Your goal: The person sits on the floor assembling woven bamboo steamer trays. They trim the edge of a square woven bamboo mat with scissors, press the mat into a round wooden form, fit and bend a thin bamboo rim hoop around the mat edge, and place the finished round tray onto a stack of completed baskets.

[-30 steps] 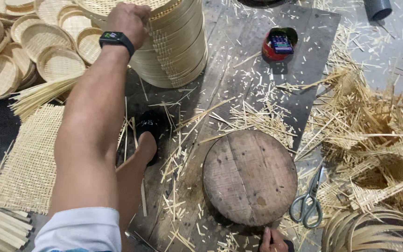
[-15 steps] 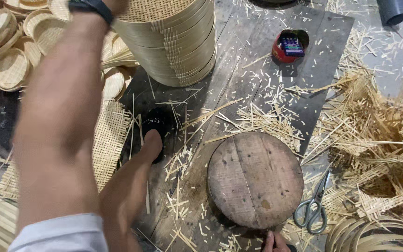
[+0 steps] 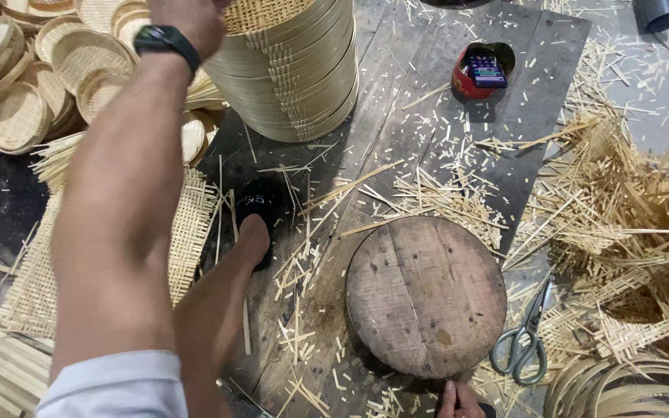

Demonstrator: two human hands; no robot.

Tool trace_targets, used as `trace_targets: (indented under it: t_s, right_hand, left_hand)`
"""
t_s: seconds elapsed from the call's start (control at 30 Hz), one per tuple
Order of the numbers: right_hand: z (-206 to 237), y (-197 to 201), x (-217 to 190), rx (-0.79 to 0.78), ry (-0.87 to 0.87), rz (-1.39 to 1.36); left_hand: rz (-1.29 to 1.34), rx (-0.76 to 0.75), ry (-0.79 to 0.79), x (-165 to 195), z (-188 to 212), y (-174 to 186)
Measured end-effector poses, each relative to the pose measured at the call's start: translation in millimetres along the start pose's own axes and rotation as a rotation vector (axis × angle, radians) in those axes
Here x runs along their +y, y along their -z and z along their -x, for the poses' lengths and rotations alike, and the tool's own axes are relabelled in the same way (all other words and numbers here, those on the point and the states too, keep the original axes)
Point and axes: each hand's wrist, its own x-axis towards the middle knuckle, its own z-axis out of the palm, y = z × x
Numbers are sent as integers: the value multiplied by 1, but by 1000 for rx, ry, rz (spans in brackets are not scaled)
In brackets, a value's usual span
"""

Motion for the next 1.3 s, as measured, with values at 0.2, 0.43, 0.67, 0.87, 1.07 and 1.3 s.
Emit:
trace_targets:
  t_s: [0.2,0.43,0.67,0.87,1.07,1.3]
  right_hand:
    - [3,1,2,-72,-163,-3]
    - [1,1,0,-97,-191,91]
    - [-1,2,-4,-94,-150,43]
    - [-8,2,-7,-52,30,23]
    - [-9,7,2,-340,-129,251]
    - [11,2,11,-256,-111,300]
  left_hand:
    - [57,-26,-142,16,6,-27]
    - [16,30,-208,13,5,-31]
    - [7,-48,-208,12,6,-33]
    - [-148,36,-271,20,17,-30]
    - [64,-339,134,-6,208,-36]
    - [-347,-822,863,-62,423,-57]
